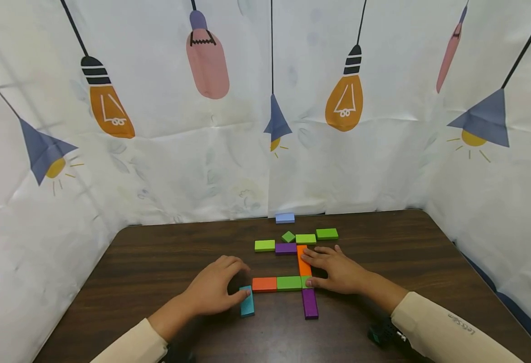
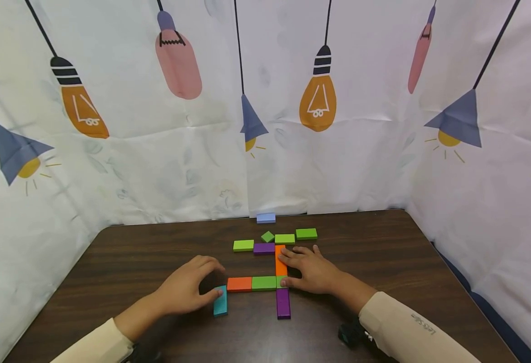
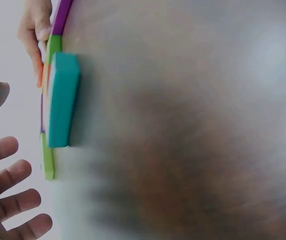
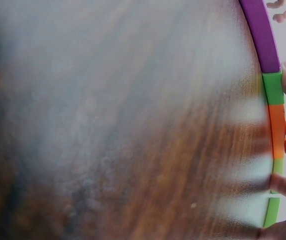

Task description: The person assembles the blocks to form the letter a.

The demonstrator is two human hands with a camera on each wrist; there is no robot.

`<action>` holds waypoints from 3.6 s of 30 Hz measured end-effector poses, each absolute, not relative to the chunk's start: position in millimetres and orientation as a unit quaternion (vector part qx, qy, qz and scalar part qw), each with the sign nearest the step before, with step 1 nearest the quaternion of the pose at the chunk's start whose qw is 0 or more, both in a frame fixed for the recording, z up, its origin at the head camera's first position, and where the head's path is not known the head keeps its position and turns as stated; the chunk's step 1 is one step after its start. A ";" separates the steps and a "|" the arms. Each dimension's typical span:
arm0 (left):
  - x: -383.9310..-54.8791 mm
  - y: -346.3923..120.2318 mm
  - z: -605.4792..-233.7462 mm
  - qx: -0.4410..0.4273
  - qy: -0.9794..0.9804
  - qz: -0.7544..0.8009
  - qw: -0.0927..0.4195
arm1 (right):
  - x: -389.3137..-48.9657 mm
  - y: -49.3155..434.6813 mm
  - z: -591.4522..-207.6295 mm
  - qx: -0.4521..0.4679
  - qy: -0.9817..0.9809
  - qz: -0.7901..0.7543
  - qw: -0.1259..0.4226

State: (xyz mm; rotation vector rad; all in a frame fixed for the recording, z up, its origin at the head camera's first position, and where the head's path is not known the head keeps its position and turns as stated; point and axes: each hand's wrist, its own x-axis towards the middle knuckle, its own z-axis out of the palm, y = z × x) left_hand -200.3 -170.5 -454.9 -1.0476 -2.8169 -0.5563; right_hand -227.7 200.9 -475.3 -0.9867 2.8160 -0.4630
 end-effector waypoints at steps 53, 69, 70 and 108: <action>-317.7 -88.0 -449.7 -0.299 -0.948 -0.093 -0.050 | -226.2 201.0 -473.8 -0.330 0.930 -0.152 0.061; -323.8 -72.1 -449.4 -0.288 -0.950 -0.096 -0.066 | -226.5 200.5 -473.8 -0.329 0.930 -0.153 0.063; -323.9 -71.1 -448.9 -0.288 -0.950 -0.101 -0.066 | -226.6 200.7 -474.1 -0.329 0.930 -0.153 0.063; -328.3 -100.4 -448.7 -0.234 -0.970 -0.061 -0.006 | -226.5 199.5 -473.1 -0.327 0.932 -0.146 0.062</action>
